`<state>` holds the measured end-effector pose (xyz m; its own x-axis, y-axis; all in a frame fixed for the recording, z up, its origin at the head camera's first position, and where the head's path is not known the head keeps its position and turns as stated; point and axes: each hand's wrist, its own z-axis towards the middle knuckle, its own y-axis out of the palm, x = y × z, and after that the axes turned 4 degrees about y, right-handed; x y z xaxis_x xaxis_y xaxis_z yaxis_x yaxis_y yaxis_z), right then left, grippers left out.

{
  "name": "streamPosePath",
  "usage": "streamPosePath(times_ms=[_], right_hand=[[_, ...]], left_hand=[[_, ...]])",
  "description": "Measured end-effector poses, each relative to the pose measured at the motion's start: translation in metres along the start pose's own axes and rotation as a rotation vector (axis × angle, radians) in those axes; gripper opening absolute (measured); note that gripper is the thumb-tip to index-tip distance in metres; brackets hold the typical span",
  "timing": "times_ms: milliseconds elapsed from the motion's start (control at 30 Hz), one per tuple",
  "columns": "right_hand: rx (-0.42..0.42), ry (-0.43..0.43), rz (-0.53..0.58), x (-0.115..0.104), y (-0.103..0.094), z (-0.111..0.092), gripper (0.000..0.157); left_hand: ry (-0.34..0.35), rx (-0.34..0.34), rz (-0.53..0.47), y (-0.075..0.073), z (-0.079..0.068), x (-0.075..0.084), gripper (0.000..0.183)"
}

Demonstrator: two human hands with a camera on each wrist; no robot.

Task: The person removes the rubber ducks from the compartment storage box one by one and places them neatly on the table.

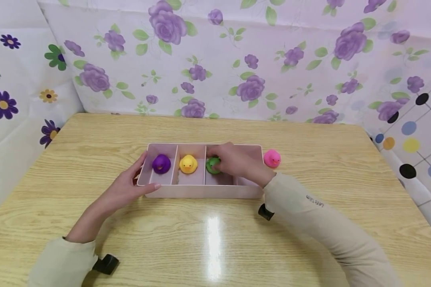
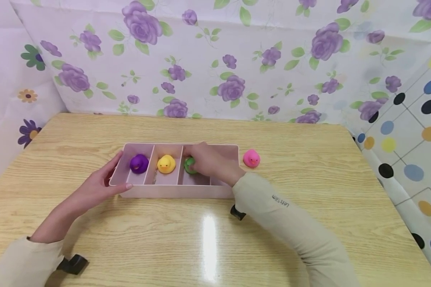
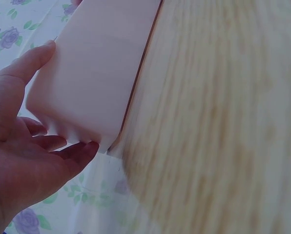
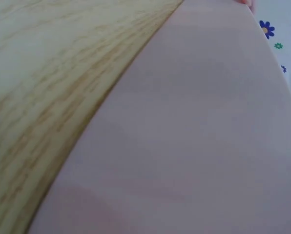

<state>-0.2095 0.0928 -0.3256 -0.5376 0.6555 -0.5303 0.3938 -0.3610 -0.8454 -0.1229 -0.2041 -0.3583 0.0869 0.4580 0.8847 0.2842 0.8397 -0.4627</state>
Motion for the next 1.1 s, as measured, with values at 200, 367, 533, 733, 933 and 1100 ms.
streamPosePath(times_ms=[200,367,533,733,933,1100], right_hand=[[0.036,-0.025,-0.052,0.0,0.005,-0.001,0.012],[0.07,-0.053,-0.082,0.001,0.008,-0.001,0.009],[0.07,-0.087,-0.101,0.001,0.009,0.0,0.006],[0.061,-0.028,-0.026,-0.001,0.006,-0.003,0.009],[0.085,-0.01,-0.018,0.0,0.0,-0.005,0.01],[0.074,-0.02,-0.004,0.003,-0.002,-0.008,0.017]], left_hand=[[0.006,0.005,-0.003,0.0,0.0,-0.002,0.102],[0.001,0.006,-0.004,0.001,-0.001,-0.001,0.102],[0.001,0.01,0.01,0.0,-0.002,-0.002,0.102],[0.003,0.01,0.008,0.001,-0.001,-0.002,0.102],[0.003,0.008,0.015,0.001,-0.001,-0.002,0.102],[0.003,0.005,0.018,0.0,-0.001,-0.002,0.103]])
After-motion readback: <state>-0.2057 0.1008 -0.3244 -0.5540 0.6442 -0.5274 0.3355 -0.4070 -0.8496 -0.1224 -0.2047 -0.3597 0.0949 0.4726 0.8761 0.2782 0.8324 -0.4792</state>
